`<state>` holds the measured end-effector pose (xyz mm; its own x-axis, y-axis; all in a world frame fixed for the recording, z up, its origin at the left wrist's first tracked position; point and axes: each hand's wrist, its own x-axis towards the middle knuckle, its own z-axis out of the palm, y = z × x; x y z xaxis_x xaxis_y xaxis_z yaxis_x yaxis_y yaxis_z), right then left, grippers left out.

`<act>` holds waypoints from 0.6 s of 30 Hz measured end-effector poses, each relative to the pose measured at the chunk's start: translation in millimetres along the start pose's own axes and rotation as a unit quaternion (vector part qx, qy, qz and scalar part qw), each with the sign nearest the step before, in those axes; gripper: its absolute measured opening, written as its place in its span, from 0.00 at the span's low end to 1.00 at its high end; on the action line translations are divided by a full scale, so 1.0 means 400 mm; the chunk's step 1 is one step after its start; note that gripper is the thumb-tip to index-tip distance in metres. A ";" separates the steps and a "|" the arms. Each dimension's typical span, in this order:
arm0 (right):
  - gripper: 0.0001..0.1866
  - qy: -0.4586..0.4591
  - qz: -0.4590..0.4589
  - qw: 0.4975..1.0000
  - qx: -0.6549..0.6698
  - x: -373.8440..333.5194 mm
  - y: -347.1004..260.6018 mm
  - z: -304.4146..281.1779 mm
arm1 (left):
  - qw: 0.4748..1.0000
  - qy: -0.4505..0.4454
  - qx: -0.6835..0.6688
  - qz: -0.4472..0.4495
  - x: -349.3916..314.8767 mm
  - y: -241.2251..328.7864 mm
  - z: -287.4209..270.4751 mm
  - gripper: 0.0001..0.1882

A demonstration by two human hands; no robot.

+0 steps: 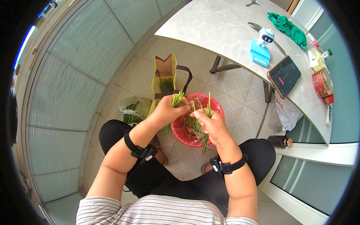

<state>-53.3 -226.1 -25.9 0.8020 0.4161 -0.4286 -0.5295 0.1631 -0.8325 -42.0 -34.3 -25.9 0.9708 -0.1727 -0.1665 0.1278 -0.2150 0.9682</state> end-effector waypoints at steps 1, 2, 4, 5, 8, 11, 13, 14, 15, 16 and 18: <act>0.12 0.001 0.002 1.000 0.000 0.000 0.000 0.000 | 1.000 -0.002 -0.005 0.004 0.000 0.003 0.001 0.05; 0.12 0.002 0.003 1.000 -0.001 0.000 0.000 0.001 | 1.000 -0.002 -0.005 0.004 -0.001 0.004 0.001 0.05; 0.12 0.002 0.005 1.000 0.001 -0.001 -0.002 0.001 | 1.000 0.000 -0.028 0.011 -0.002 0.006 0.003 0.05; 0.12 0.002 0.006 1.000 0.002 -0.002 -0.003 0.002 | 1.000 0.000 -0.028 0.011 -0.003 0.009 0.004 0.05; 0.12 0.011 0.011 1.000 0.016 0.000 0.004 -0.001 | 0.998 -0.015 -0.068 0.001 -0.007 0.024 0.006 0.05; 0.12 -0.008 0.017 1.000 0.009 -0.001 0.001 0.000 | 0.995 -0.029 -0.090 -0.034 -0.009 0.029 0.005 0.06; 0.13 -0.013 0.018 1.000 0.012 0.001 0.003 -0.002 | 0.997 -0.021 -0.077 -0.006 -0.003 0.014 0.005 0.06; 0.13 -0.017 0.018 1.000 0.015 0.001 0.004 -0.003 | 0.997 -0.021 -0.077 -0.006 -0.001 0.009 0.006 0.06; 0.13 -0.017 0.018 1.000 0.015 0.001 0.003 -0.004 | 0.998 -0.009 -0.056 -0.005 0.000 0.005 0.006 0.06; 0.13 -0.018 0.019 0.999 0.019 0.000 0.001 -0.005 | 0.999 0.004 -0.035 -0.003 0.002 0.001 0.007 0.06; 0.13 -0.020 0.020 0.999 0.024 0.000 -0.002 -0.006 | 1.000 0.012 -0.024 -0.003 0.005 -0.009 0.008 0.06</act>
<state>-52.2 -228.5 -26.2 0.7692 0.4581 -0.4456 -0.5738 0.1880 -0.7971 -41.1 -37.2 -30.3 0.9744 -0.1493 -0.1683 0.1426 -0.1690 0.9753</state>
